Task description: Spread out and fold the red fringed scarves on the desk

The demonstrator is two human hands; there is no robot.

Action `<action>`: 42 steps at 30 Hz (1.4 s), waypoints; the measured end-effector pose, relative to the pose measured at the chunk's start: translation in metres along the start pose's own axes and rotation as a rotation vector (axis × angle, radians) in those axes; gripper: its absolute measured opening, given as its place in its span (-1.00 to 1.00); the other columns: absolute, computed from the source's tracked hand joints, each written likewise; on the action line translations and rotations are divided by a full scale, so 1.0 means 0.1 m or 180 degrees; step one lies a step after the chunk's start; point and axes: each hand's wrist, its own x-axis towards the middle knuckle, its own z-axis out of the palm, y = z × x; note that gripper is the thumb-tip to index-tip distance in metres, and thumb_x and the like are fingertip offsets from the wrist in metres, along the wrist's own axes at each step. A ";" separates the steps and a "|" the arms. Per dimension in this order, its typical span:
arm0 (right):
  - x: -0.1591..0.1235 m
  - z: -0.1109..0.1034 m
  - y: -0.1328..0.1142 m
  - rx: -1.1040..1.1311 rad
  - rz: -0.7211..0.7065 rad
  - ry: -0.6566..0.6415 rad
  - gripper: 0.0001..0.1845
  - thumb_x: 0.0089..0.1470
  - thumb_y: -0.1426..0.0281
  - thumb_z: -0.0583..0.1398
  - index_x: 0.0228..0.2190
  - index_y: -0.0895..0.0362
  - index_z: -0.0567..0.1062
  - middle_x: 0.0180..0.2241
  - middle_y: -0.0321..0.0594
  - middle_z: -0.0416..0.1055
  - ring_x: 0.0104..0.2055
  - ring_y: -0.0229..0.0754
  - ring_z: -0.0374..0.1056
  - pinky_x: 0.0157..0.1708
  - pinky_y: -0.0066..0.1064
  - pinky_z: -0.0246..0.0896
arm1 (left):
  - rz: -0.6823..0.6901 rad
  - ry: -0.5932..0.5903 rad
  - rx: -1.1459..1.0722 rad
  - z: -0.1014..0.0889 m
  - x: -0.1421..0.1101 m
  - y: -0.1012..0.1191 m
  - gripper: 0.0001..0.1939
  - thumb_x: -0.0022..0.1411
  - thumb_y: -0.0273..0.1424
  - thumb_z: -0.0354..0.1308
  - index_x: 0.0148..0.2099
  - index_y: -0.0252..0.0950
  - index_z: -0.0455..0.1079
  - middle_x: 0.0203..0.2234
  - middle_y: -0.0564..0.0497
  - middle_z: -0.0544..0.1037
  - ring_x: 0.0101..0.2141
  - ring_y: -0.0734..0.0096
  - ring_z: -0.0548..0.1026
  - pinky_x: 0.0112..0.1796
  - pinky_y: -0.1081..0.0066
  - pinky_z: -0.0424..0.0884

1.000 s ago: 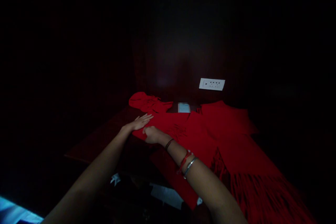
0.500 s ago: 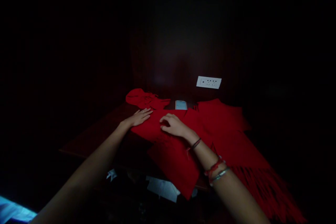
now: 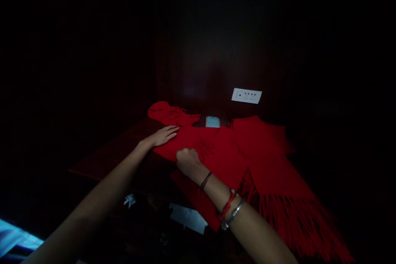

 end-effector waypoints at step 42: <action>0.57 0.07 0.71 0.1483 0.0719 0.0166 -0.49 -0.33 0.49 0.24 -0.20 0.21 0.35 -0.17 -0.11 0.32 -0.13 -0.16 0.22 -0.16 -0.43 0.08 | -0.0246 -0.0831 0.0024 0.03 -0.08 0.24 -0.35 0.12 0.04 -0.35 0.20 -0.11 -0.20 0.17 0.02 -0.18 0.14 0.22 -0.23 0.05 0.15 -0.23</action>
